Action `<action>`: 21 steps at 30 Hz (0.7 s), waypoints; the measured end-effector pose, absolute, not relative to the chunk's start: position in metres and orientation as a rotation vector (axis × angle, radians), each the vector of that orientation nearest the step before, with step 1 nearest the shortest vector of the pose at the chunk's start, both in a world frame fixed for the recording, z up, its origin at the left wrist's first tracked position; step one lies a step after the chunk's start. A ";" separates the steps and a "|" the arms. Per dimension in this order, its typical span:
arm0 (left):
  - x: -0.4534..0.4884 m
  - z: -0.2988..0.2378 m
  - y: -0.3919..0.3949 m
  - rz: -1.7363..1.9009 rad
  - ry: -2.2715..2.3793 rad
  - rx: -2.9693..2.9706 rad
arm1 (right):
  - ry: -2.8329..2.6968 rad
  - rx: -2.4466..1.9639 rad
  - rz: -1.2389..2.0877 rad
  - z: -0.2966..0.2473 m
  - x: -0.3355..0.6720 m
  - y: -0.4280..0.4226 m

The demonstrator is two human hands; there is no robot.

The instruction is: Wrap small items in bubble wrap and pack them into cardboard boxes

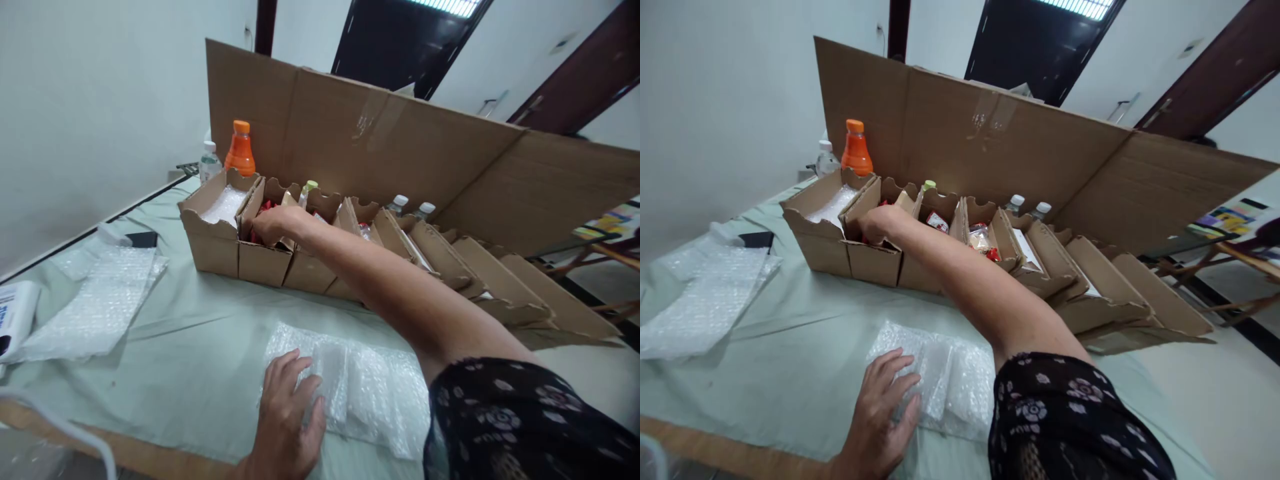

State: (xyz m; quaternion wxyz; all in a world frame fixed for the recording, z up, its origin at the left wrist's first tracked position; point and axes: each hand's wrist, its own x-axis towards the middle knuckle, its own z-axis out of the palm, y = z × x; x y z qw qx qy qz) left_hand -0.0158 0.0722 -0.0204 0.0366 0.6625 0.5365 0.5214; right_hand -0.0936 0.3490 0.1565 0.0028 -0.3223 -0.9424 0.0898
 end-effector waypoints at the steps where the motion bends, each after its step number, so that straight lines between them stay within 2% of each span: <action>1: -0.015 -0.021 0.072 1.597 1.649 2.021 | -2.997 -1.035 0.276 0.152 -0.095 0.350; 6: -0.015 -0.022 0.071 1.579 1.649 2.002 | -3.140 -1.068 0.112 0.156 -0.087 0.343; 12: -0.020 -0.023 0.073 1.629 1.735 2.014 | -2.857 -1.009 -0.039 0.220 -0.033 0.311; 16: -0.025 -0.026 0.072 1.740 1.687 1.961 | -2.423 -0.841 0.339 0.244 0.047 0.272; 21: -0.032 -0.024 0.070 1.742 1.526 1.548 | -1.986 -0.819 1.050 0.192 0.128 0.213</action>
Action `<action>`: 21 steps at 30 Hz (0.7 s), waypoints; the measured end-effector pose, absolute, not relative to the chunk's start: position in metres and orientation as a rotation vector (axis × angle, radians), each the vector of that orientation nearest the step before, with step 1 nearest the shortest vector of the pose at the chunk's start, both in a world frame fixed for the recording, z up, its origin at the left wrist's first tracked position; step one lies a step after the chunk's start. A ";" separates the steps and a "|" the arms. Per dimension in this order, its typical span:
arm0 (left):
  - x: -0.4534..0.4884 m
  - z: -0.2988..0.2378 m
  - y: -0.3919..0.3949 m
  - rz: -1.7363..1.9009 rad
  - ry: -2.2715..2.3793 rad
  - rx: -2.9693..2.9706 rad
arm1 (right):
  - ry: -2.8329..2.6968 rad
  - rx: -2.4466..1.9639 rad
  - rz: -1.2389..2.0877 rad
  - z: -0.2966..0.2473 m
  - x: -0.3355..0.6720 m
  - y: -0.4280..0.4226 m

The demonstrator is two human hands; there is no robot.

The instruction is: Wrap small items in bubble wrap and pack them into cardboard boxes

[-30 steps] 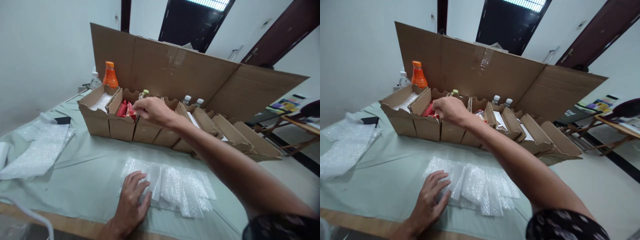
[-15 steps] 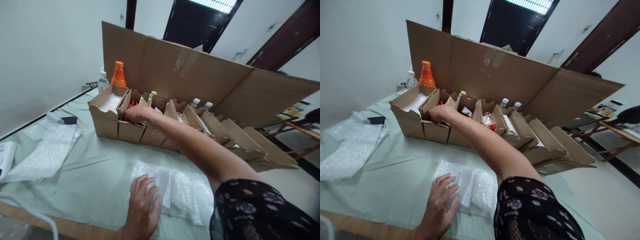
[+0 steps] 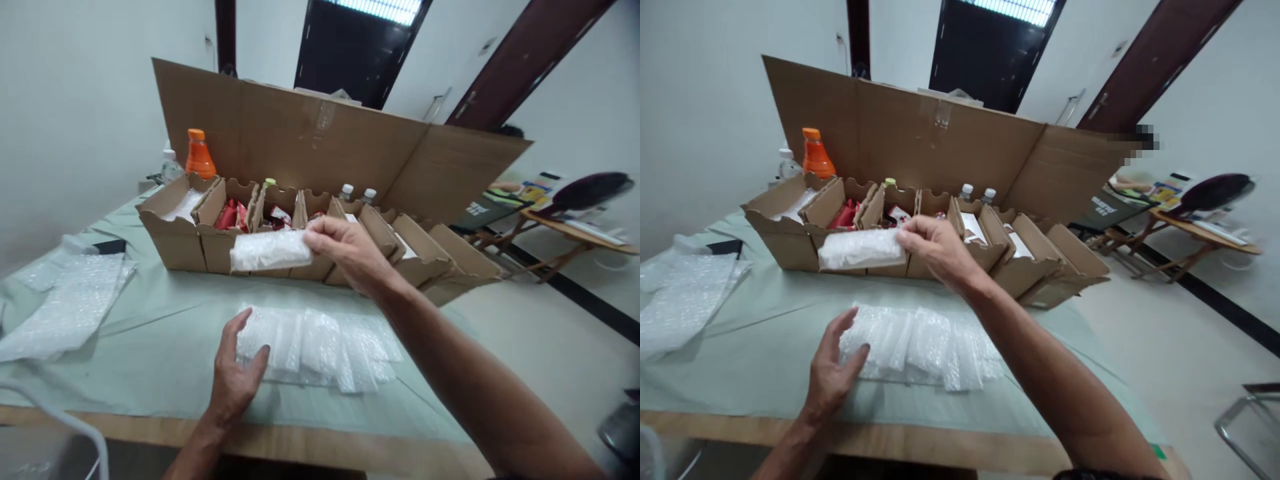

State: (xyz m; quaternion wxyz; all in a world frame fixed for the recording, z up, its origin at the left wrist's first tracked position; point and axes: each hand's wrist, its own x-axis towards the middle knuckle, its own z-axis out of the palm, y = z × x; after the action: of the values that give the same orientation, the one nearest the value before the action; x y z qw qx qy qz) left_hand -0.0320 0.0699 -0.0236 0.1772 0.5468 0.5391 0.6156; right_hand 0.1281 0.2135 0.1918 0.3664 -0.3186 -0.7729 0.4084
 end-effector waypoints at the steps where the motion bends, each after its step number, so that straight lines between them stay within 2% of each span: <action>1: -0.032 -0.020 0.069 1.756 1.452 1.436 | -1.910 -0.837 1.167 0.174 0.137 0.203; 5: -0.028 0.004 0.066 1.773 1.144 1.072 | -1.658 -0.929 1.511 0.109 0.154 0.170; 9: -0.020 0.023 0.065 1.622 1.281 0.786 | -1.707 -0.995 1.616 0.077 0.169 0.145; 13: -0.017 0.029 0.071 1.501 1.515 0.843 | -1.953 -1.031 1.454 0.075 0.182 0.131; 17: -0.020 0.029 0.083 1.236 1.485 1.154 | -2.225 -1.117 1.135 0.074 0.173 0.131; 21: -0.026 0.022 0.092 1.424 1.748 1.479 | -2.416 -1.481 0.689 0.058 0.156 0.142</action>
State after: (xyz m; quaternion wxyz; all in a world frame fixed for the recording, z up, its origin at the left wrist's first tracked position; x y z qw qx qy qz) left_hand -0.0263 0.0915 0.0221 0.2208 0.5349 0.6322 0.5152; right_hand 0.1561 0.1419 0.0580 0.1124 -0.5046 -0.8232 0.2349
